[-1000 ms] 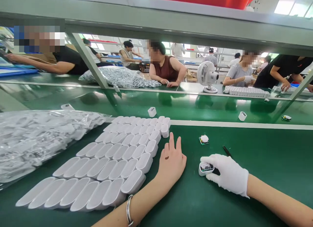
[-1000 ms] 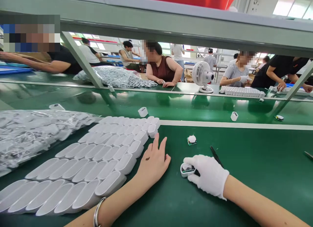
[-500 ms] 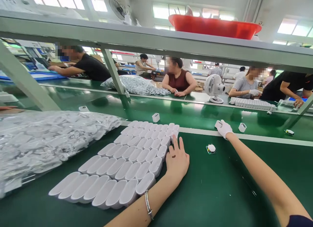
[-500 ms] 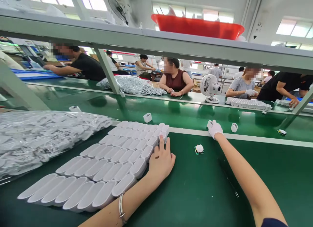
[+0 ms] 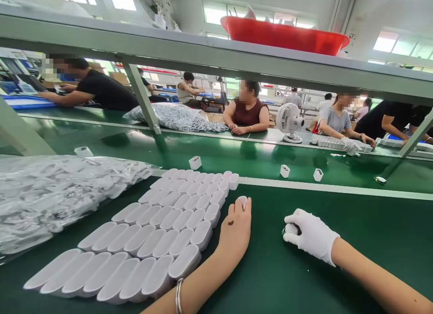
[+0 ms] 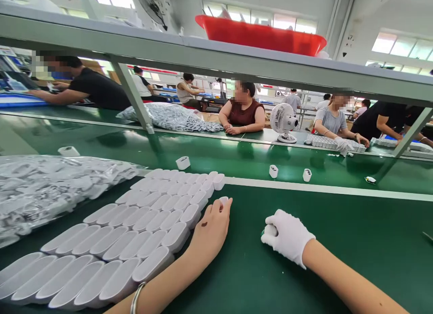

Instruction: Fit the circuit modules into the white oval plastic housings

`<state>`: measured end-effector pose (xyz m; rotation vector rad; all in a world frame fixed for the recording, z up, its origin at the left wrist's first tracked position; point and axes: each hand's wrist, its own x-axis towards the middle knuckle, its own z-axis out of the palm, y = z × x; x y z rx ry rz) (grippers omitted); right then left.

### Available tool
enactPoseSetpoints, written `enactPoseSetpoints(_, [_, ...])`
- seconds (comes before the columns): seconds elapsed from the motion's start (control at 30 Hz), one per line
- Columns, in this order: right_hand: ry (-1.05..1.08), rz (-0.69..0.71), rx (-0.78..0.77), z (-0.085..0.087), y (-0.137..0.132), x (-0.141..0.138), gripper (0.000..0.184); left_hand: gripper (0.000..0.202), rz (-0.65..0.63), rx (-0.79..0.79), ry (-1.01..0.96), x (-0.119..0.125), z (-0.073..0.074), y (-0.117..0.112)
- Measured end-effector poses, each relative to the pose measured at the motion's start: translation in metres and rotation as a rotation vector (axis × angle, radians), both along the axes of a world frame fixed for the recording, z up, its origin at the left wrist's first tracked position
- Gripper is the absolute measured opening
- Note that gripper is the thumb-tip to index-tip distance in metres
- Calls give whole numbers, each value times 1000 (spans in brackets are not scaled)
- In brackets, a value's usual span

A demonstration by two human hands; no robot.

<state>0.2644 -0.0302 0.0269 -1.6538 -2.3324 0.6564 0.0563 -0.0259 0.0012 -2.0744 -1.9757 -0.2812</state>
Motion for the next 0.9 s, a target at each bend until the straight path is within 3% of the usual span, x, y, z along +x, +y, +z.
enactPoseSetpoints(0.1, [-25, -22, -82, 9, -19, 10, 46, 51, -173, 22, -61, 7, -1, -12])
enactPoseSetpoints(0.23, [33, 152, -89, 13, -25, 29, 74, 46, -323, 91, -135, 15, 0, -22])
enactPoseSetpoints(0.33, [176, 245, -115, 4, -25, 34, 67, 42, -367, 77, -196, 16, 1, -21])
enactPoseSetpoints(0.4, [230, 217, -132, -4, -26, 31, 59, 40, -387, 54, -291, 14, 0, -19])
enactPoseSetpoints(0.5, [213, 97, -135, -6, -31, 20, 52, 31, -382, 18, -524, 12, -1, -17])
enactPoseSetpoints(0.63, [128, -2, -117, 4, -36, 18, 38, 15, -282, -62, -782, 13, -2, -18])
enactPoseSetpoints(0.73, [147, 140, -82, 9, -31, 30, 39, 41, -159, -75, -785, 13, -3, -17])
enactPoseSetpoints(0.83, [241, 354, -190, 3, -22, 39, 49, 57, -118, -101, -801, 12, -7, -14])
enactPoseSetpoints(0.9, [247, 332, -196, -2, -20, 39, 40, 61, -126, -139, -886, 11, -11, -10])
